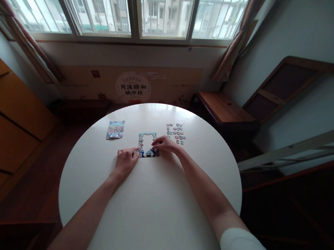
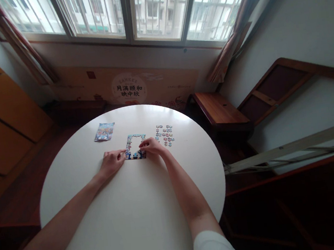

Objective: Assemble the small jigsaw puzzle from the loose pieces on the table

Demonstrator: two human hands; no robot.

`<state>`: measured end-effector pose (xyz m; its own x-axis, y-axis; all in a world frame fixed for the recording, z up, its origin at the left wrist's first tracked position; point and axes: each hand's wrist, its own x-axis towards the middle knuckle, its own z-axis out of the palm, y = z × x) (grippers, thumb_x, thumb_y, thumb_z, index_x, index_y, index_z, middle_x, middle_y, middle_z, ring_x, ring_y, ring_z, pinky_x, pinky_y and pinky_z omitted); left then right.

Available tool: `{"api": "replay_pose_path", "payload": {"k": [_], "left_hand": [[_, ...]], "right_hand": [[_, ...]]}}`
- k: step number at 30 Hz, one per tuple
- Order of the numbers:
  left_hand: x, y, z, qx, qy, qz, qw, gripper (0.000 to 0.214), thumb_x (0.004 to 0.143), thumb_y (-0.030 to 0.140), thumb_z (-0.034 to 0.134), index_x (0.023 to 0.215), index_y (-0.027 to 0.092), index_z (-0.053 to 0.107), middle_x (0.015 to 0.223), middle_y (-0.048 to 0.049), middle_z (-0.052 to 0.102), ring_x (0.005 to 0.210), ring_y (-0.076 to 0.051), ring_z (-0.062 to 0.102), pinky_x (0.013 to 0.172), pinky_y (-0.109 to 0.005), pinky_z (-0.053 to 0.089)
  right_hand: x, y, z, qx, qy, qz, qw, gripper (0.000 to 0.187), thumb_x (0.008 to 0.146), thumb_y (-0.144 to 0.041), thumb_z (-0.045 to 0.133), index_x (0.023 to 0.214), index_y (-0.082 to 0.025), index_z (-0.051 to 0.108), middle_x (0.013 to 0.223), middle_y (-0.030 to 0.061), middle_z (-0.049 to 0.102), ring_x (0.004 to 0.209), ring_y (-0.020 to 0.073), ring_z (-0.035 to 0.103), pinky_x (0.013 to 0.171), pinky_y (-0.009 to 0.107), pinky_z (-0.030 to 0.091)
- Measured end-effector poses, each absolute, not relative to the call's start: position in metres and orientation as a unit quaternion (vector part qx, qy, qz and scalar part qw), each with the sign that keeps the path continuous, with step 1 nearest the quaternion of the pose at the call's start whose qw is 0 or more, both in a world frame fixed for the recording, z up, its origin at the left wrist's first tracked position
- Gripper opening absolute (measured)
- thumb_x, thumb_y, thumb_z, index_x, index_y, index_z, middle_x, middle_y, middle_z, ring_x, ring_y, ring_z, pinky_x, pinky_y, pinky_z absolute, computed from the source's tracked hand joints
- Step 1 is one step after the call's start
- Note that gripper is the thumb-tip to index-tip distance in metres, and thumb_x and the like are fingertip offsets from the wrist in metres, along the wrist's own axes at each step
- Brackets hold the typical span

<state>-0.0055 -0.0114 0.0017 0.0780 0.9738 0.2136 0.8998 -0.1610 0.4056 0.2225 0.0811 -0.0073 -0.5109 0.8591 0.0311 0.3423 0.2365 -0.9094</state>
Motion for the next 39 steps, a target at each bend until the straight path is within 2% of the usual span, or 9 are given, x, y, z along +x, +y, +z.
{"api": "replay_pose_path", "payload": {"k": [5,9,14,23,30,33,39], "left_hand": [[-0.007,-0.011,0.000,0.733,0.635,0.231,0.080,0.032,0.087,0.032,0.050,0.108,0.022,0.072,0.082,-0.0056,0.074,0.080,-0.020,0.067,0.085,-0.035,0.037],[-0.007,-0.011,0.000,0.732,0.637,0.227,0.082,0.032,0.087,0.032,0.050,0.108,0.021,0.072,0.081,-0.0056,0.074,0.079,-0.020,0.067,0.085,-0.035,0.037],[-0.007,-0.010,-0.002,0.728,0.645,0.216,0.086,0.033,0.087,0.033,0.050,0.109,0.022,0.071,0.084,-0.0060,0.074,0.083,-0.020,0.066,0.086,-0.035,0.037],[-0.008,-0.011,-0.003,0.729,0.643,0.219,0.082,0.032,0.088,0.033,0.050,0.109,0.023,0.071,0.084,-0.0056,0.075,0.083,-0.020,0.067,0.086,-0.035,0.037],[-0.008,-0.010,-0.002,0.733,0.638,0.221,0.080,0.032,0.088,0.032,0.050,0.109,0.023,0.071,0.083,-0.0051,0.074,0.082,-0.020,0.067,0.086,-0.034,0.037],[-0.008,-0.011,-0.002,0.732,0.639,0.220,0.082,0.031,0.088,0.032,0.050,0.108,0.023,0.072,0.083,-0.0050,0.074,0.082,-0.020,0.067,0.086,-0.034,0.037],[-0.007,-0.011,-0.001,0.731,0.641,0.221,0.079,0.032,0.088,0.032,0.050,0.108,0.022,0.071,0.086,-0.0059,0.075,0.083,-0.020,0.067,0.086,-0.034,0.037]], "right_hand": [[0.226,0.081,-0.008,-0.415,-0.666,0.524,0.332,0.024,0.064,-0.032,0.072,0.081,-0.015,0.076,0.083,0.0072,0.073,0.075,0.0159,0.062,0.069,0.026,0.045],[0.229,0.079,-0.006,-0.420,-0.622,0.555,0.358,0.030,0.064,-0.037,0.073,0.084,-0.015,0.076,0.081,0.0063,0.072,0.068,0.0128,0.058,0.062,0.024,0.041],[0.233,0.077,-0.001,-0.415,-0.561,0.601,0.390,0.037,0.062,-0.043,0.075,0.085,-0.014,0.075,0.069,0.0026,0.067,0.055,0.0077,0.045,0.054,0.023,0.034],[0.233,0.076,0.002,-0.397,-0.492,0.650,0.423,0.040,0.058,-0.045,0.077,0.083,-0.015,0.073,0.080,0.0053,0.066,0.056,0.0063,0.043,0.052,0.022,0.032],[0.232,0.076,0.002,-0.402,-0.507,0.635,0.421,0.035,0.061,-0.041,0.073,0.084,-0.014,0.072,0.075,0.0034,0.065,0.054,0.0059,0.041,0.051,0.022,0.031],[0.229,0.076,0.001,-0.413,-0.585,0.578,0.391,0.030,0.063,-0.036,0.070,0.084,-0.014,0.072,0.070,0.0017,0.063,0.056,0.0075,0.044,0.054,0.022,0.033],[0.222,0.079,-0.008,-0.409,-0.714,0.467,0.325,0.022,0.061,-0.034,0.073,0.069,-0.014,0.067,0.058,-0.0029,0.054,0.057,0.0092,0.045,0.056,0.023,0.033]]}}
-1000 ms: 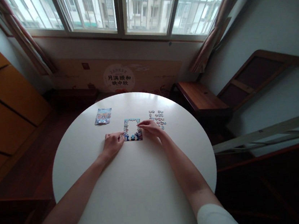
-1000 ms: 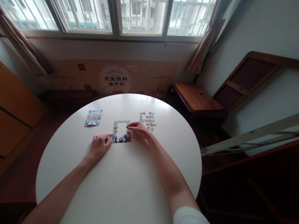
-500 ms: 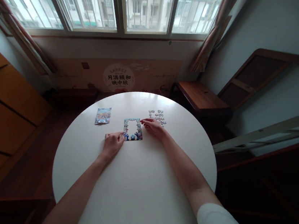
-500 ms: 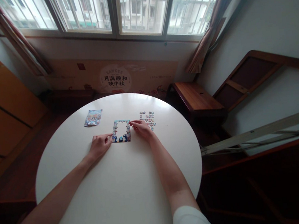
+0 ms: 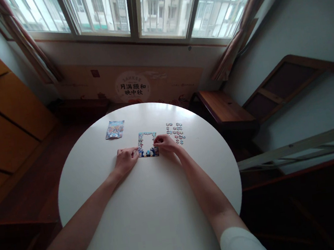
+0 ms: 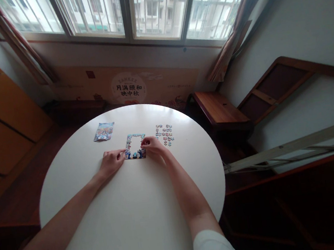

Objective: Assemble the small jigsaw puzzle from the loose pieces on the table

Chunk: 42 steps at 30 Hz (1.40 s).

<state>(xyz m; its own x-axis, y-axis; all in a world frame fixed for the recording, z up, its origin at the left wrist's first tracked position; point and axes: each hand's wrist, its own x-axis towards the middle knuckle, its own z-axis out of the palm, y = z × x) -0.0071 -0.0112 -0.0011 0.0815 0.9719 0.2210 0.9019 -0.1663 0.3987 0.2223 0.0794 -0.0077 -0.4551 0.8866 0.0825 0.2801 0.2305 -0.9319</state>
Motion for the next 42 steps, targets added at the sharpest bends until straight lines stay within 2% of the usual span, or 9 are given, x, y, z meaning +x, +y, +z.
{"api": "replay_pose_path", "payload": {"k": [10,28,37,42], "left_hand": [[-0.0081,-0.0096,-0.0048,0.732,0.639,0.224,0.077,0.031,0.087,0.032,0.051,0.109,0.022,0.071,0.087,-0.0063,0.075,0.084,-0.021,0.067,0.087,-0.034,0.037],[-0.0079,-0.0096,-0.0037,0.732,0.638,0.227,0.078,0.031,0.087,0.032,0.051,0.108,0.022,0.072,0.088,-0.0074,0.075,0.086,-0.021,0.067,0.088,-0.035,0.037],[-0.0082,-0.0093,-0.0057,0.735,0.632,0.234,0.072,0.031,0.087,0.032,0.051,0.107,0.021,0.072,0.087,-0.0072,0.075,0.083,-0.021,0.068,0.088,-0.035,0.037],[-0.0080,-0.0090,-0.0055,0.734,0.634,0.232,0.073,0.031,0.087,0.032,0.051,0.108,0.022,0.072,0.086,-0.0065,0.075,0.083,-0.021,0.067,0.087,-0.035,0.037]], "right_hand": [[0.2208,0.0785,-0.0055,-0.413,-0.782,0.389,0.257,0.015,0.066,-0.027,0.074,0.070,-0.014,0.067,0.061,-0.0029,0.055,0.058,0.0088,0.046,0.055,0.022,0.033],[0.2193,0.0770,-0.0045,-0.406,-0.806,0.361,0.236,0.012,0.068,-0.024,0.074,0.070,-0.014,0.067,0.063,-0.0019,0.057,0.059,0.0091,0.047,0.056,0.021,0.034],[0.2192,0.0768,-0.0047,-0.409,-0.795,0.373,0.250,0.016,0.067,-0.028,0.073,0.069,-0.014,0.065,0.062,-0.0030,0.053,0.059,0.0088,0.044,0.054,0.022,0.032],[0.2214,0.0773,-0.0057,-0.412,-0.749,0.428,0.294,0.031,0.064,-0.044,0.074,0.068,-0.015,0.063,0.058,-0.0038,0.050,0.057,0.0090,0.043,0.054,0.023,0.031]]}}
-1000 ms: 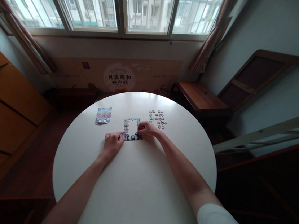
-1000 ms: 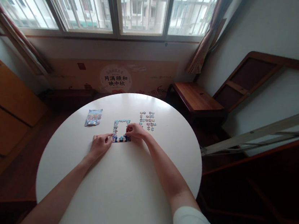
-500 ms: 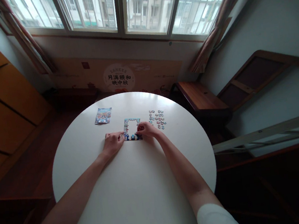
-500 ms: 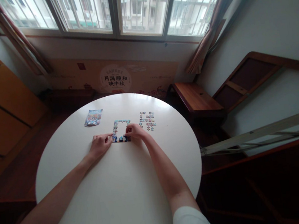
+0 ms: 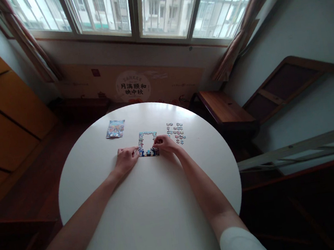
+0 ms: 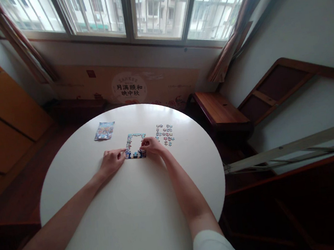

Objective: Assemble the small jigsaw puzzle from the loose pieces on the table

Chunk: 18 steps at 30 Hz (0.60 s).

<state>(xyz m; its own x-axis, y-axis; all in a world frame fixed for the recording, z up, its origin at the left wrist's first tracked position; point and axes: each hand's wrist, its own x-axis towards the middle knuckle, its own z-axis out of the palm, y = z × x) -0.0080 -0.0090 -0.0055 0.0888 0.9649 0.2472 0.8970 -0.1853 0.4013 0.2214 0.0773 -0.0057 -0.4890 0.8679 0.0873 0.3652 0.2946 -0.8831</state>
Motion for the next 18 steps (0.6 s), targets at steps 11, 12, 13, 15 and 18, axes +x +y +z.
{"api": "replay_pose_path", "payload": {"k": [11,12,13,15,18], "left_hand": [[-0.0076,-0.0106,-0.0014,0.732,0.637,0.225,0.083,0.032,0.087,0.033,0.050,0.109,0.022,0.072,0.083,-0.0057,0.075,0.081,-0.020,0.067,0.087,-0.035,0.037],[-0.0076,-0.0105,-0.0014,0.731,0.639,0.224,0.084,0.032,0.087,0.033,0.050,0.108,0.022,0.072,0.084,-0.0057,0.075,0.081,-0.020,0.067,0.087,-0.035,0.037],[-0.0076,-0.0104,-0.0016,0.731,0.640,0.224,0.084,0.032,0.088,0.033,0.050,0.108,0.022,0.072,0.084,-0.0058,0.075,0.082,-0.020,0.067,0.087,-0.035,0.037],[-0.0078,-0.0102,-0.0021,0.731,0.639,0.223,0.083,0.032,0.088,0.033,0.050,0.108,0.022,0.072,0.084,-0.0059,0.075,0.082,-0.020,0.067,0.087,-0.035,0.037],[-0.0084,-0.0098,-0.0035,0.733,0.636,0.227,0.080,0.032,0.088,0.033,0.050,0.109,0.022,0.071,0.084,-0.0055,0.074,0.081,-0.020,0.067,0.086,-0.035,0.037]], "right_hand": [[0.2248,0.0781,-0.0060,-0.424,-0.690,0.464,0.360,0.040,0.059,-0.052,0.076,0.067,-0.016,0.061,0.060,-0.0024,0.054,0.057,0.0098,0.045,0.055,0.024,0.035],[0.2247,0.0781,-0.0057,-0.425,-0.688,0.465,0.361,0.040,0.059,-0.052,0.076,0.068,-0.016,0.061,0.060,-0.0023,0.054,0.057,0.0098,0.045,0.055,0.023,0.035],[0.2246,0.0781,-0.0054,-0.425,-0.686,0.466,0.361,0.039,0.059,-0.051,0.076,0.068,-0.016,0.061,0.060,-0.0023,0.054,0.057,0.0097,0.045,0.055,0.023,0.035],[0.2247,0.0782,-0.0052,-0.424,-0.685,0.468,0.363,0.039,0.059,-0.051,0.076,0.068,-0.016,0.061,0.060,-0.0023,0.054,0.057,0.0096,0.045,0.054,0.023,0.035],[0.2247,0.0781,-0.0044,-0.419,-0.688,0.467,0.365,0.038,0.060,-0.050,0.076,0.067,-0.016,0.061,0.059,-0.0022,0.054,0.057,0.0096,0.045,0.054,0.023,0.034]]}}
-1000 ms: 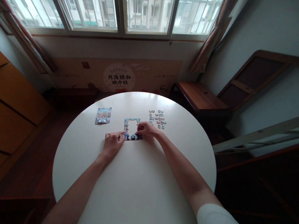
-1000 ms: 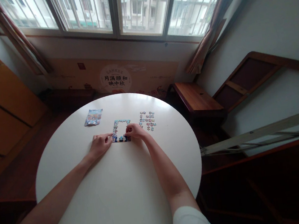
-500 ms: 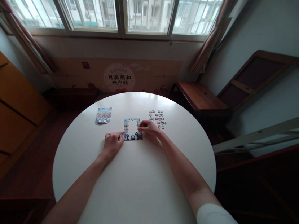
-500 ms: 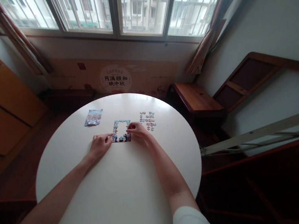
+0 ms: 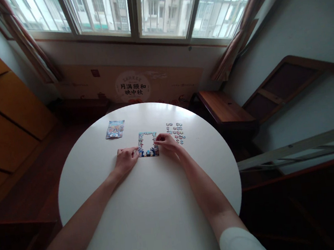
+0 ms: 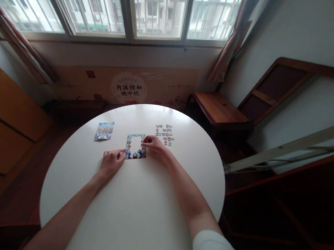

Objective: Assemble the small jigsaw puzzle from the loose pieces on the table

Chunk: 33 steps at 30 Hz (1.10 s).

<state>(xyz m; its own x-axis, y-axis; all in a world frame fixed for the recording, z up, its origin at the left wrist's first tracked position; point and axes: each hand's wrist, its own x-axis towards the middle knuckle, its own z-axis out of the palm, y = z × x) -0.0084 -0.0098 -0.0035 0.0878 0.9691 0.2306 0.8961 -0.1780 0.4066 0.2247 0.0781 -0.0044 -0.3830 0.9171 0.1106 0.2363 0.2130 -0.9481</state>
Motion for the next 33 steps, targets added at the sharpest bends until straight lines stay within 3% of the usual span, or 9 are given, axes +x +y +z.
{"api": "replay_pose_path", "payload": {"k": [33], "left_hand": [[-0.0075,-0.0100,-0.0022,0.730,0.641,0.222,0.084,0.032,0.087,0.033,0.050,0.109,0.023,0.071,0.082,-0.0054,0.074,0.081,-0.020,0.067,0.086,-0.034,0.037]], "right_hand": [[0.2233,0.0779,-0.0044,-0.430,-0.678,0.469,0.367,0.037,0.058,-0.049,0.077,0.066,-0.016,0.061,0.059,-0.0025,0.055,0.057,0.0097,0.046,0.054,0.023,0.035]]}}
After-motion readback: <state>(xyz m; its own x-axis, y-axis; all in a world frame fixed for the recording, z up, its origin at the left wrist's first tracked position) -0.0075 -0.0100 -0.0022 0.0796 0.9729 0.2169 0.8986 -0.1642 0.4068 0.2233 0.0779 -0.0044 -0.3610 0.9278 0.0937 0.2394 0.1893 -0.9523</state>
